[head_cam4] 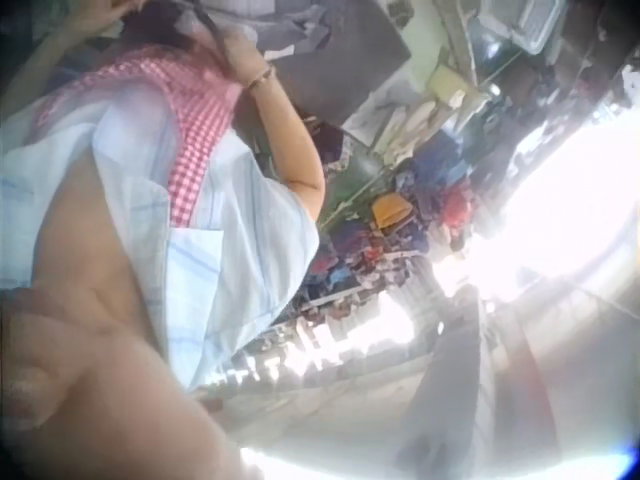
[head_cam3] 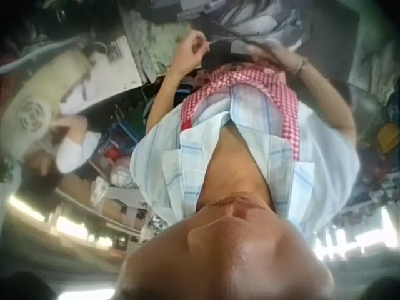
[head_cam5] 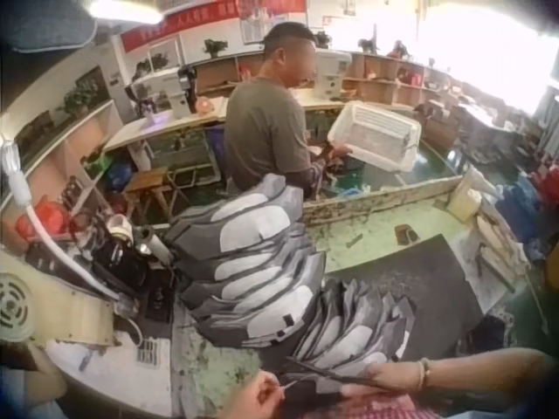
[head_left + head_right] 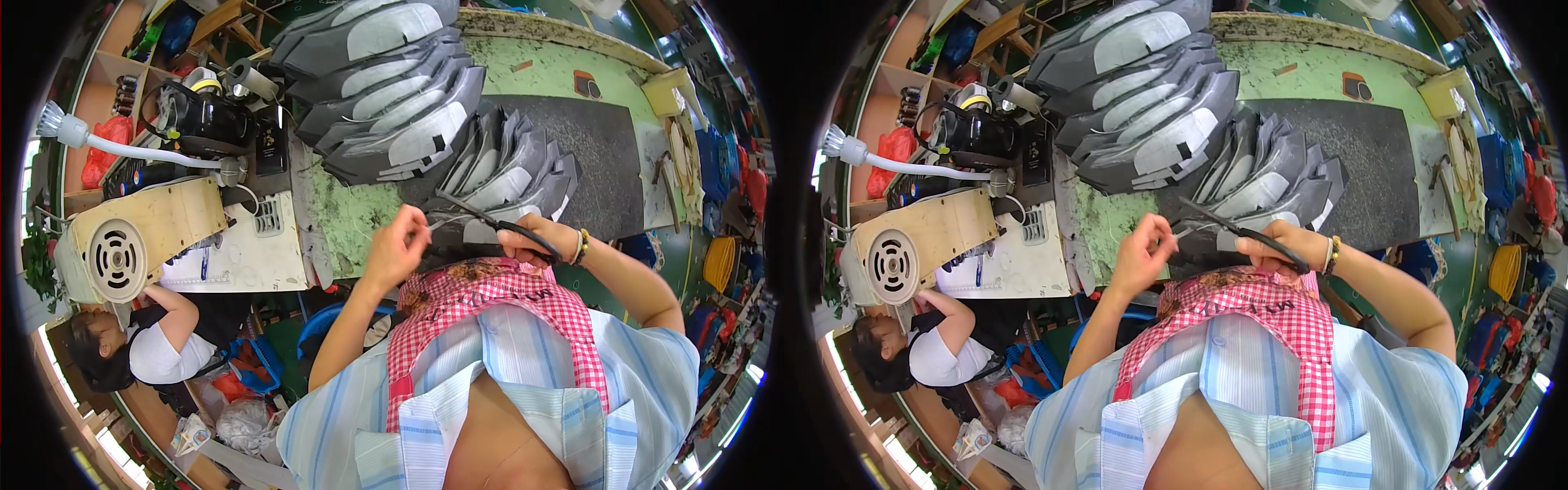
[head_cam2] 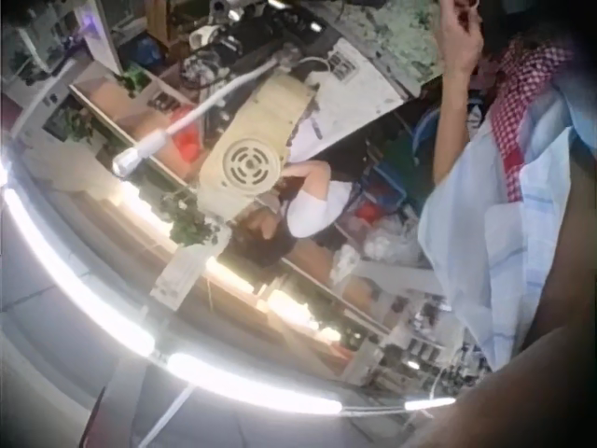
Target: The person carries a blue basket of shoe parts to a workbench and uses scissors to trim the edges of the components, stacking them on the table after each one is finished.
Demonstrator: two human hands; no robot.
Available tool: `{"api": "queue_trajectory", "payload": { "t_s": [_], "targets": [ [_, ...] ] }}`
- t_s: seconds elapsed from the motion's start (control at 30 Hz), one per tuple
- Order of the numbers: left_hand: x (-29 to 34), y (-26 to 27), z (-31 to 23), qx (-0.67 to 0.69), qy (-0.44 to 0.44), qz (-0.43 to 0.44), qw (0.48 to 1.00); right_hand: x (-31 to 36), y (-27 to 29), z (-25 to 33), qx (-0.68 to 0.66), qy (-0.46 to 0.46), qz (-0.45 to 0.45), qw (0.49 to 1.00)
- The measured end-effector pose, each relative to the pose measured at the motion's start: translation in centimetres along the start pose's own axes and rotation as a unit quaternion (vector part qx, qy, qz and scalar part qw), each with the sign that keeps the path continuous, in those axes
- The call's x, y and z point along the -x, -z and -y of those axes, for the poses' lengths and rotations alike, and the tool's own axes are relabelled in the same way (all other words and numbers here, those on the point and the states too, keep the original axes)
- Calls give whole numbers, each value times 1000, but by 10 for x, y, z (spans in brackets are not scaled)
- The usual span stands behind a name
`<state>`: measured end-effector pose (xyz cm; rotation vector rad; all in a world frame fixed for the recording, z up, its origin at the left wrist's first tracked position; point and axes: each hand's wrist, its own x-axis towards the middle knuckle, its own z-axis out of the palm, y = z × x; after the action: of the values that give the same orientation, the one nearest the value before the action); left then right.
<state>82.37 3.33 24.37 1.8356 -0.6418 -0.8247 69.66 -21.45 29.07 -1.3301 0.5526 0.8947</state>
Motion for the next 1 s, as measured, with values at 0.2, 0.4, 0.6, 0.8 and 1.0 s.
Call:
{"api": "queue_trajectory", "payload": {
  "t_s": [0.2, 0.4, 0.6, 0.8, 1.0],
  "targets": [
    [-7, 11, -75, 22, -109, -11, 994, -24, -29, 65, -111, 300, -100, 942],
    [-47, 123, -76, 51, -9, -58, 997, -49, 32, 128, 59, 416, -276, 865],
    [-125, 142, -39, 4, -9, -99, 995, -103, 76, 174, 277, 421, -419, 756],
    [-156, 132, -3, -62, -35, -177, 982, -133, 105, 187, 425, 405, -421, 691],
    [-149, 154, 4, -95, -36, -186, 977, -59, 67, 185, 253, 280, -112, 919]
  ]
}}
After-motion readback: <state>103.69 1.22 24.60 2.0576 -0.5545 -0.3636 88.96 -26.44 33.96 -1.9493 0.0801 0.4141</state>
